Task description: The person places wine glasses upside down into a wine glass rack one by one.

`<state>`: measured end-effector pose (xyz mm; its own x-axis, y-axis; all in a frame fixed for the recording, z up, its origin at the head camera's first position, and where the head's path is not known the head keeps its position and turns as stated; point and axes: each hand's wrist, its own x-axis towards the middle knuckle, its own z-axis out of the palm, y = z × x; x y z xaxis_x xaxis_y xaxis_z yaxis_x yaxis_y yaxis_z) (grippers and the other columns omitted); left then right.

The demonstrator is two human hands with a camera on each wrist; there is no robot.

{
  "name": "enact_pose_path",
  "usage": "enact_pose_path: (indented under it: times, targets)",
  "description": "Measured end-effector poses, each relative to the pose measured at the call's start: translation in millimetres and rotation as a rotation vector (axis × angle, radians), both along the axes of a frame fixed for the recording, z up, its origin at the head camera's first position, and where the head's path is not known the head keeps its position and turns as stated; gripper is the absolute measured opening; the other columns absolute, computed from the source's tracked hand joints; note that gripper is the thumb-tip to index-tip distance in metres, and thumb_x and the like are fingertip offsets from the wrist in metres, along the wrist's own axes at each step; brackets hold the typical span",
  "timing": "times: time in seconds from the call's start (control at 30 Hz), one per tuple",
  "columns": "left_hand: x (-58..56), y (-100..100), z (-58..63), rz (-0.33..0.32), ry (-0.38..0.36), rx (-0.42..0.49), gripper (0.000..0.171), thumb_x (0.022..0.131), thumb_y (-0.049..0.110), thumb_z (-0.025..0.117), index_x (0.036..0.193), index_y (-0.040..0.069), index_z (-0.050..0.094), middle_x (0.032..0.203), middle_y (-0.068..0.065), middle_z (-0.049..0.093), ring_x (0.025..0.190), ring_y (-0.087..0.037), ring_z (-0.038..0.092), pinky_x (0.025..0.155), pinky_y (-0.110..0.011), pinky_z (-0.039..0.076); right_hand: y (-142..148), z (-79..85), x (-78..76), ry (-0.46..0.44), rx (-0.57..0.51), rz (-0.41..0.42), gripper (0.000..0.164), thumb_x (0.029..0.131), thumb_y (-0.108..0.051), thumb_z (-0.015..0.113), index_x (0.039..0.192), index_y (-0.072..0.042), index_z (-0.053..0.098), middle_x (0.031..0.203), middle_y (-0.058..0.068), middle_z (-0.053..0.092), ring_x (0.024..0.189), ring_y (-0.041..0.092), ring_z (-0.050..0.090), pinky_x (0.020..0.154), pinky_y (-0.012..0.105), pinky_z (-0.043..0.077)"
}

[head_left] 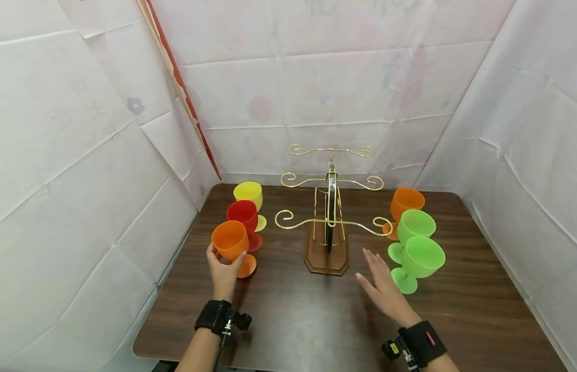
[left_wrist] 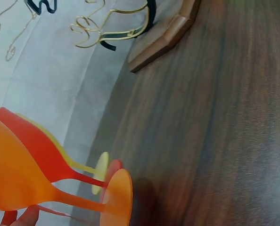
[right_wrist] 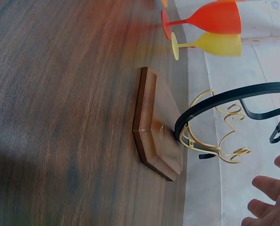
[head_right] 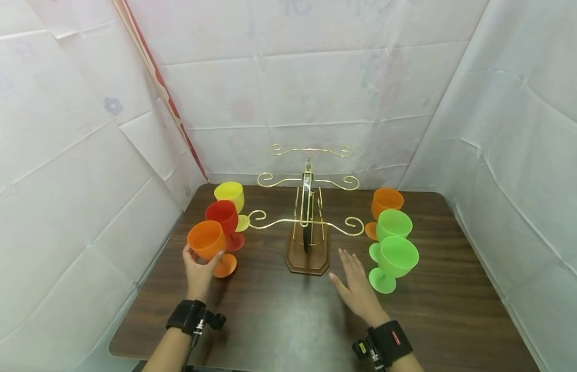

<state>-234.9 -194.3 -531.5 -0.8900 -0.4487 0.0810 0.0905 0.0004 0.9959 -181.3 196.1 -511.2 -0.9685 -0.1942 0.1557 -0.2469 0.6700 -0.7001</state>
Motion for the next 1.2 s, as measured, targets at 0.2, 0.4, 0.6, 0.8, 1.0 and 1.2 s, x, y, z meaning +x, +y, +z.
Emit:
enact_pose_path:
  times: [0.2,0.4,0.6,0.8,1.0,1.2]
  targets:
    - [6.4,2,13.8,0.016,-0.013,0.007,0.09,0.07,0.032,0.082,0.139,0.022,0.025,0.135,0.001,0.034,0.119,-0.018,0.035,0.104,-0.042,0.036,2,0.5,-1.6,-0.008,-0.005,-0.002,0.067,0.098,-0.039,0.047,0.15,-0.007,0.02,0.154,0.016,0.023,0.141,0.042,0.01,0.105,0.067,0.013]
    - [20.3,17,28.3,-0.026,-0.024,-0.027,0.087,0.074,0.03,0.081,0.14,0.019,0.025,0.135,-0.002,0.035,0.119,-0.02,0.034,0.101,-0.041,0.037,2,0.0,-1.3,-0.019,-0.032,0.0,0.067,0.098,-0.039,0.047,0.151,-0.01,0.019,0.154,0.016,0.022,0.141,0.042,0.01,0.105,0.068,0.011]
    - [33.0,34,38.2,-0.109,-0.011,-0.033,0.082,0.077,0.02,0.078,0.14,0.018,0.025,0.133,0.0,0.036,0.115,-0.016,0.038,0.095,-0.028,0.041,-1,1.3,1.4,-0.041,-0.089,0.026,0.066,0.098,-0.036,0.047,0.152,-0.013,0.017,0.154,0.015,0.02,0.141,0.042,0.009,0.103,0.07,0.011]
    - [48.1,52,47.9,-0.207,0.047,-0.038,0.079,0.078,0.008,0.076,0.139,0.015,0.026,0.129,0.0,0.04,0.112,-0.017,0.041,0.091,-0.026,0.045,-7,6.0,6.6,-0.027,-0.142,0.061,0.067,0.096,-0.032,0.051,0.152,-0.019,0.016,0.155,0.014,0.02,0.14,0.043,0.012,0.099,0.072,0.015]
    - [67.1,79,65.9,-0.307,0.118,-0.036,0.077,0.075,-0.004,0.075,0.137,0.004,0.029,0.127,-0.006,0.043,0.109,-0.019,0.045,0.09,-0.026,0.047,-16,11.4,12.1,-0.006,-0.192,0.113,0.068,0.095,-0.026,0.053,0.152,-0.022,0.016,0.155,0.014,0.019,0.139,0.043,0.014,0.095,0.075,0.019]
    - [80.1,106,72.6,-0.411,0.115,-0.066,0.075,0.073,-0.004,0.075,0.135,0.001,0.031,0.127,-0.01,0.045,0.108,-0.015,0.047,0.091,-0.032,0.046,-27,16.0,15.9,0.003,-0.277,0.2,0.069,0.094,-0.02,0.056,0.151,-0.022,0.018,0.154,0.011,0.022,0.139,0.039,0.019,0.099,0.071,0.021]
